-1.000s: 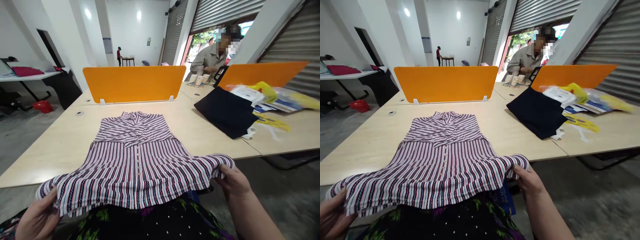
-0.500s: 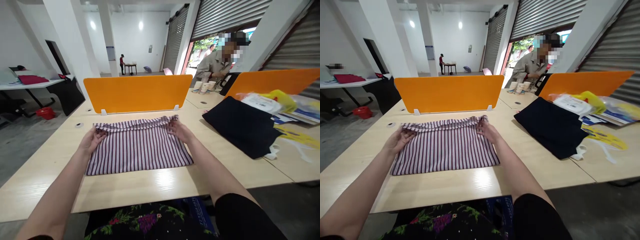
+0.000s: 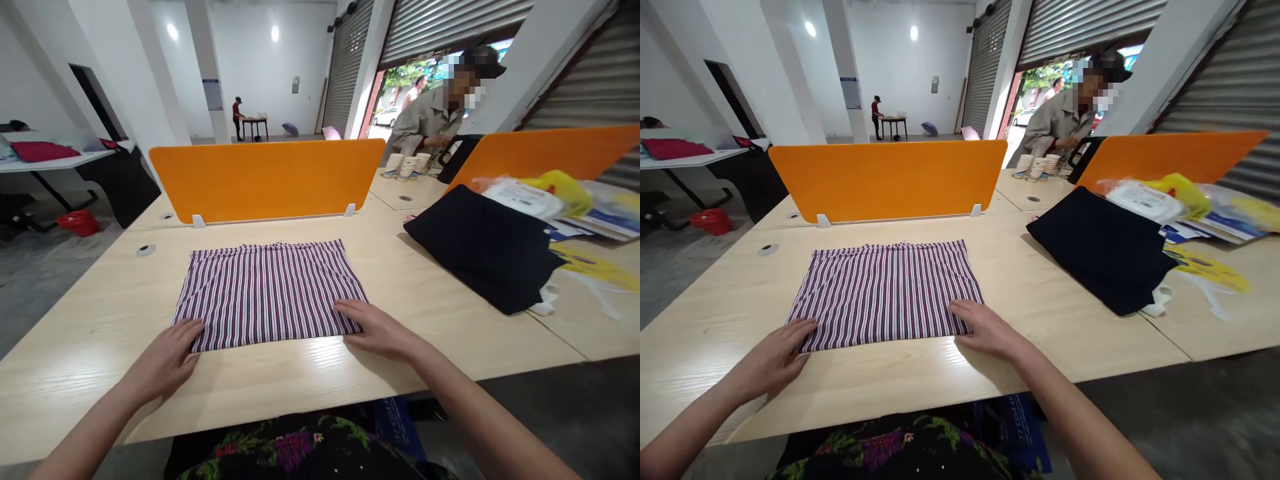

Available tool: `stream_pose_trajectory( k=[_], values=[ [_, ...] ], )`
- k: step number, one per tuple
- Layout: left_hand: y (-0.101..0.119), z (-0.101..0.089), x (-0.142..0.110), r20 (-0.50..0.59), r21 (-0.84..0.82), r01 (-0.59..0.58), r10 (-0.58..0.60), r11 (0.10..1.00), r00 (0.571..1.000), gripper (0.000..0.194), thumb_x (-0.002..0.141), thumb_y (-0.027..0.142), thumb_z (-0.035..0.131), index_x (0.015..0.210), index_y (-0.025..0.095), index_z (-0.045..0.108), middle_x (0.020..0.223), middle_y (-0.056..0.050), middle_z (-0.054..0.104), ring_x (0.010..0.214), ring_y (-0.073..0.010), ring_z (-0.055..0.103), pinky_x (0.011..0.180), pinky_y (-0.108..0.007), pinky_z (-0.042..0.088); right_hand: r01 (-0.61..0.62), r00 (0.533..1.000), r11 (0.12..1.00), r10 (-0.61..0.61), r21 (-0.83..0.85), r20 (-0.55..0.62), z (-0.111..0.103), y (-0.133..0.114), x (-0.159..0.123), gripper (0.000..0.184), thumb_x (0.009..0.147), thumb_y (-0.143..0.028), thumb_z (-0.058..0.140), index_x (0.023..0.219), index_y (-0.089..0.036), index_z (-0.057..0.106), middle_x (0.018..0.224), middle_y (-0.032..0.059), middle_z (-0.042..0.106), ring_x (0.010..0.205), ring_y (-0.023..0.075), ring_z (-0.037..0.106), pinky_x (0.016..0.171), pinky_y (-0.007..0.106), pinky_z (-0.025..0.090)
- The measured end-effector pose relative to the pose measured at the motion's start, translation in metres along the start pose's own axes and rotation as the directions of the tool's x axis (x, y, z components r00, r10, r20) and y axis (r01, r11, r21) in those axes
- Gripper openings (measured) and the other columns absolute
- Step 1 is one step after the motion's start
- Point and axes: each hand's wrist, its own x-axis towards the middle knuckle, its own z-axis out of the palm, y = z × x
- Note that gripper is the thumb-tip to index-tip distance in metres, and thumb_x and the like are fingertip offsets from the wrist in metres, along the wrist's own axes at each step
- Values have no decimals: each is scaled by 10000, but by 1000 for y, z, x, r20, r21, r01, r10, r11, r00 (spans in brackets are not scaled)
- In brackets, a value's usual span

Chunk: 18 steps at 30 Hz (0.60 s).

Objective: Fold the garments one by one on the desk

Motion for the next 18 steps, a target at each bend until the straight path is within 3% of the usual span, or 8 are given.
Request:
stream_pose_trajectory(
  k=[3,7,13,18],
  values=[
    [2,7,2,0,161,-11,11,987,1000,505,806,152,395,1279,182,568,1354,-126,561,1251,-266,518,1054,-428,419,0,1000,974,-5,-228,-22,13,-8,2,463,812,-93,540,1251,-216,616,1344,107,565,1238,285,526,1030,473,443],
    [1,10,9,-65,262,22,-5,965,998,520,810,74,304,1238,145,591,1331,-169,567,1216,-269,552,979,-421,486,-66,997,937,44,-342,-70,24,-5,14,435,820,-9,449,1140,-204,669,1241,109,635,1158,278,589,961,417,501],
    [-10,16,-37,-113,277,-6,39,961,993,534,808,90,315,1263,154,586,1375,-137,541,1257,-254,523,1009,-378,469,12,984,947,-68,-321,-165,33,3,-18,486,818,-25,418,1196,-236,639,1274,85,623,1188,259,573,984,451,491],
    [-10,16,-51,-27,249,38,-32,968,999,543,781,136,359,1277,170,579,1377,-121,544,1280,-276,494,1059,-429,413,-16,981,969,-32,-245,-190,24,-15,-30,460,792,-62,412,1166,-200,641,1291,107,604,1230,278,531,1012,485,438]
  ],
)
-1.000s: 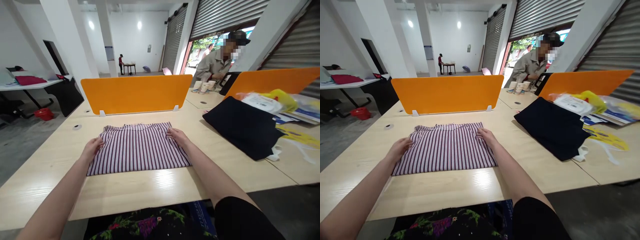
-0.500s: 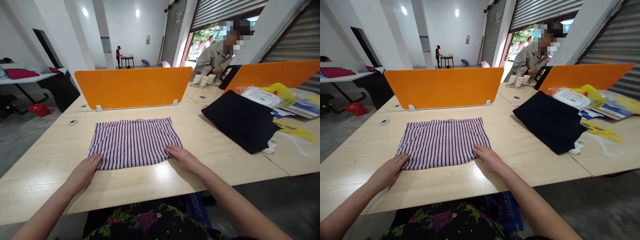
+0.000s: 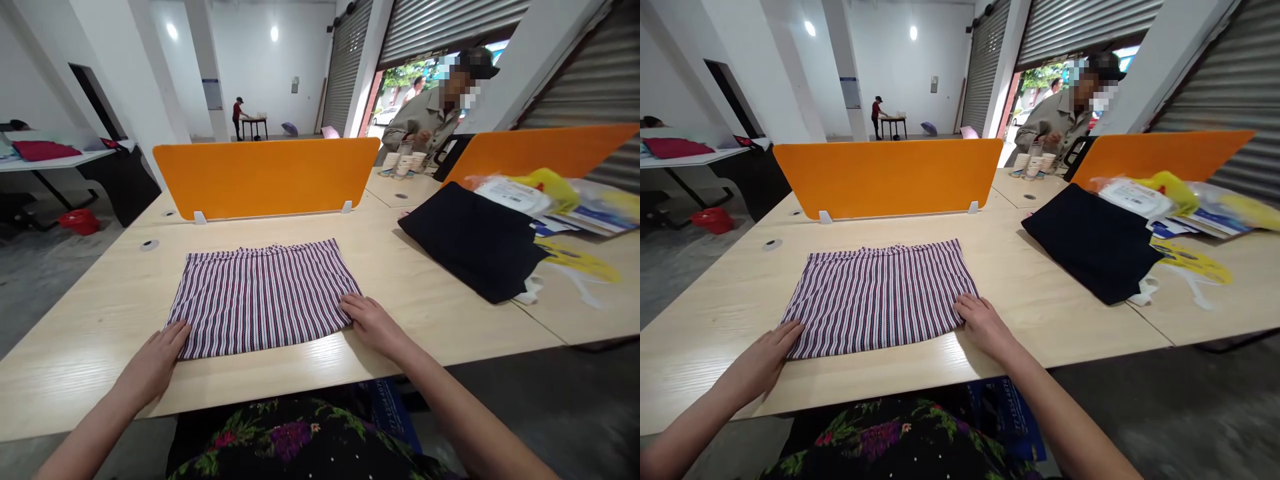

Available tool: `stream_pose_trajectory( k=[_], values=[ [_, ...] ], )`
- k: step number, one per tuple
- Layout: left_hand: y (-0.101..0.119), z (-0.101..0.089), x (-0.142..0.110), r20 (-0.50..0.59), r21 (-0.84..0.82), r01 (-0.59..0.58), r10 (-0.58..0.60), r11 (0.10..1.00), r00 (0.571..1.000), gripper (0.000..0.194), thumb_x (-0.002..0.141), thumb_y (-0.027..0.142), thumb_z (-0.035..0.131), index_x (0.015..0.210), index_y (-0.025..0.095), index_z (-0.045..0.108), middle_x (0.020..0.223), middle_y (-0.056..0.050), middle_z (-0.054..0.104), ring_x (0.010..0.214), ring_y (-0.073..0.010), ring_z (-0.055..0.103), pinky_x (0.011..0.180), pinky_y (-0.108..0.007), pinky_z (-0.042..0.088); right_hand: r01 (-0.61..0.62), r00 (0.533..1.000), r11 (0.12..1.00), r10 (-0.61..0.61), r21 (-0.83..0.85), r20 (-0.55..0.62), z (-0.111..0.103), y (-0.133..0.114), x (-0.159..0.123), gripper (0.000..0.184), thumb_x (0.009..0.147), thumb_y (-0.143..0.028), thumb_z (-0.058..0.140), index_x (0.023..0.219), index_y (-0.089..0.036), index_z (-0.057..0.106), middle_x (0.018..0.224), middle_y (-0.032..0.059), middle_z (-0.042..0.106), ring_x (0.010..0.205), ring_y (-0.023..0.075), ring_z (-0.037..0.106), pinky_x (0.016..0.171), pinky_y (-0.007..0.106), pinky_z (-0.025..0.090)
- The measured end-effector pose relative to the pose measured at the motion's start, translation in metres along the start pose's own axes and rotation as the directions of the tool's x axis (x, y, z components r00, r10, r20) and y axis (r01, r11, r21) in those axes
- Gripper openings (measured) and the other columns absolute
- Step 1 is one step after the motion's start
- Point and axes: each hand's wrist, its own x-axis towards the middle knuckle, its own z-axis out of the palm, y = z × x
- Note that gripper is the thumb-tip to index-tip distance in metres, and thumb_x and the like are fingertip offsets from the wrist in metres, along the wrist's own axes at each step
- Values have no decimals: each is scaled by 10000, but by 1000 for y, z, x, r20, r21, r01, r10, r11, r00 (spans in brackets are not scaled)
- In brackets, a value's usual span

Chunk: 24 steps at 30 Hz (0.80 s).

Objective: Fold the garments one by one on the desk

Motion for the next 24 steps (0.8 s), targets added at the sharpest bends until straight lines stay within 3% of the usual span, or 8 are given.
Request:
stream_pose_trajectory(
  k=[2,4,7,9,13,17,21,24],
  values=[
    [12,-8,7,10,-60,-22,23,998,1000,503,809,195,384,1273,184,577,1370,-107,552,1298,-274,471,1085,-425,383,-57,997,997,60,56,-57,-9,-11,-2,359,845,-147,420,1121,-188,646,1251,119,621,1178,266,565,968,427,467],
    [33,-20,22,-18,-154,-86,84,984,996,462,863,248,378,1286,197,557,1379,-94,542,1310,-248,455,1094,-391,375,-220,971,973,225,69,-78,-15,-22,-7,266,891,-246,423,986,-195,666,1089,115,681,999,247,643,836,364,506],
    [68,-34,61,-90,-272,-190,172,943,981,409,905,202,312,1225,191,566,1314,-100,573,1256,-216,494,1057,-370,409,-511,858,857,513,-64,21,-19,-32,-15,264,898,-298,439,741,-203,628,766,74,681,718,227,646,634,314,451],
    [87,-35,98,-97,-319,-219,198,922,975,384,900,142,285,1146,184,576,1209,-98,611,1142,-198,556,995,-360,453,-590,792,796,603,-138,94,-19,-36,-19,250,887,-286,453,709,-199,605,704,58,666,683,219,633,596,293,401],
    [106,-17,179,-23,-267,-153,152,951,988,339,888,102,305,1064,172,587,1112,-95,623,1038,-185,574,937,-328,468,-615,773,786,617,-66,149,-18,-39,-22,206,870,-285,456,830,-188,633,764,48,691,760,209,650,649,276,401],
    [106,4,244,-13,-219,-114,114,969,993,319,911,151,341,1103,178,595,1218,-98,600,1181,-195,514,1031,-343,396,-646,756,762,630,51,176,-13,-36,-27,401,845,-339,434,1110,-131,652,783,62,694,776,225,653,690,298,444],
    [98,15,284,-11,-177,24,-26,984,1000,420,935,330,394,1316,179,483,1435,-135,455,1334,-285,384,1082,-487,319,-642,761,763,623,71,184,-6,-32,-31,566,827,-342,395,1291,-70,570,867,101,707,829,247,656,749,337,469],
    [94,17,295,-22,-149,139,-144,979,989,474,947,402,346,1332,162,482,1433,-166,456,1320,-341,395,1056,-562,314,-615,783,786,598,70,172,-3,-31,-30,562,826,-322,369,1304,-108,573,939,106,715,880,253,660,792,353,472]
  ],
)
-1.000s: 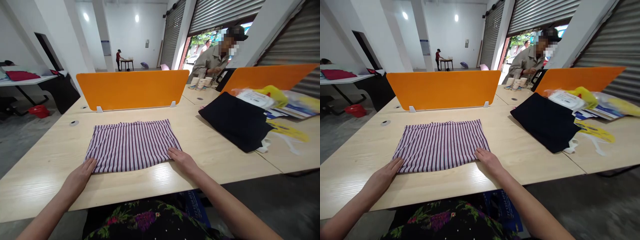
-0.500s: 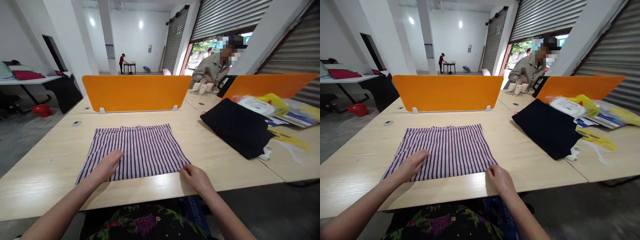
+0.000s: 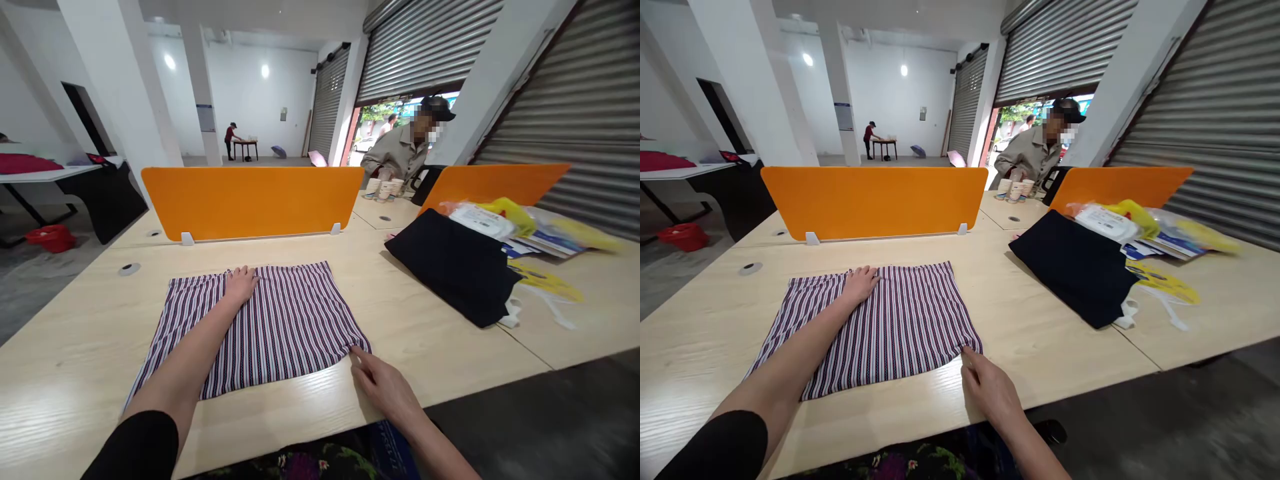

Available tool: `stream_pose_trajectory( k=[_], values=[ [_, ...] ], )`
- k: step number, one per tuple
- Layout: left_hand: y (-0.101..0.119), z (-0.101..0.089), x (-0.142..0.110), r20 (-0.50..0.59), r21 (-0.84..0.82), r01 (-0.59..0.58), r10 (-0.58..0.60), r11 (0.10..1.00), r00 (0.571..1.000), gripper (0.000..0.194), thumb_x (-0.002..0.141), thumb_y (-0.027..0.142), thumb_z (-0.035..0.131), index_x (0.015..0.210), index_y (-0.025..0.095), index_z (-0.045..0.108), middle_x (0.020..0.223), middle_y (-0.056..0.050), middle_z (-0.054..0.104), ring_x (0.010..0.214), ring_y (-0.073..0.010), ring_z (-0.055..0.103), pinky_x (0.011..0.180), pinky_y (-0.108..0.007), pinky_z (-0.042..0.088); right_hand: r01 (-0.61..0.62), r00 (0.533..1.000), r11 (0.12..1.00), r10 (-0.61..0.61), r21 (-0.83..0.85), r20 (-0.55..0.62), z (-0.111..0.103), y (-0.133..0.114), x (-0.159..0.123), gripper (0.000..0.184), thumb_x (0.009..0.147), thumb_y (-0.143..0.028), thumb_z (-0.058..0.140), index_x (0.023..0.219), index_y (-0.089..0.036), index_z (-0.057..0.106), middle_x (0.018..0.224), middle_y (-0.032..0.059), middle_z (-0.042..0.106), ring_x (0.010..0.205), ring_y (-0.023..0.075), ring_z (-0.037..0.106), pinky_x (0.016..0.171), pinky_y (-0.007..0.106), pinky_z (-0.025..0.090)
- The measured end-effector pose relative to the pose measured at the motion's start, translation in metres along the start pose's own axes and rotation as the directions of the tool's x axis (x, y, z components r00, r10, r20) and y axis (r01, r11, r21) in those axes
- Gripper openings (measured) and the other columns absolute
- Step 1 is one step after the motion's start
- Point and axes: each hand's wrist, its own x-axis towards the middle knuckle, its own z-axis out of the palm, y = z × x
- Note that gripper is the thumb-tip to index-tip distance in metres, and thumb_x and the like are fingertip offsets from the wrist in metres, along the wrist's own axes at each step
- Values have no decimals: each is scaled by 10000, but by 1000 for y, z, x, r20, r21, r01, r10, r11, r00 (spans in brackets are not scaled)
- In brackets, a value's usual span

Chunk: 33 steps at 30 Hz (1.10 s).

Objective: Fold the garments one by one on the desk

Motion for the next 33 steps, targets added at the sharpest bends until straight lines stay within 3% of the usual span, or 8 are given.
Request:
stream_pose_trajectory(
  k=[3,6,12,21,23,28,30,33],
  values=[
    [3,-1,-7,-75,24,67,-65,997,995,520,962,395,274,1377,126,436,1484,-186,384,1376,-342,316,1094,-572,250,0,1000,999,1,34,-25,1,-1,0,518,818,-333,394,1258,-163,610,948,88,721,871,253,667,773,354,481],
    [15,-1,-32,-100,37,-16,20,999,995,547,969,423,238,1410,149,413,1530,-146,325,1424,-303,240,1137,-539,199,-68,992,992,79,110,-96,0,-1,1,410,804,-393,461,1088,-194,678,858,70,723,809,250,670,717,339,489],
    [41,7,-89,144,-30,-277,279,960,950,610,943,581,222,1463,287,344,1569,-39,261,1455,-288,163,1148,-577,154,-180,974,877,222,444,-43,1,-9,20,389,751,-525,556,894,-175,648,572,-6,613,458,157,579,506,269,452],
    [46,2,-99,136,-67,-259,266,964,954,617,952,560,216,1451,231,366,1564,-68,272,1447,-290,194,1148,-566,166,-128,959,824,245,552,-143,15,-28,58,262,649,-413,616,543,-205,498,437,-28,501,420,130,511,428,229,362],
    [40,-4,-107,102,-79,-229,237,970,966,607,952,551,238,1438,217,385,1562,-81,275,1444,-303,197,1142,-578,176,-31,950,735,233,678,-209,21,-26,63,249,629,-373,620,520,-205,471,448,-42,475,434,109,471,437,222,354],
    [11,-20,-145,24,-174,-202,210,964,978,595,944,556,280,1376,188,457,1517,-111,363,1416,-286,273,1140,-513,255,46,938,185,329,982,-106,25,-29,71,313,543,-353,737,661,-211,483,575,-56,537,523,107,519,488,219,433],
    [-1,-23,-162,0,-243,-211,217,947,976,593,948,546,276,1362,167,467,1482,-118,410,1390,-247,327,1138,-433,297,39,933,151,349,988,-90,26,-34,77,378,514,-321,776,783,-216,531,730,-28,629,648,132,596,565,238,487],
    [-18,-24,-183,-36,-284,-216,215,934,976,563,950,514,302,1330,147,496,1451,-125,446,1368,-232,358,1138,-406,311,-29,908,273,409,962,-89,30,-41,90,421,457,-208,777,819,-202,563,789,-13,658,720,150,623,635,252,510]
  ],
)
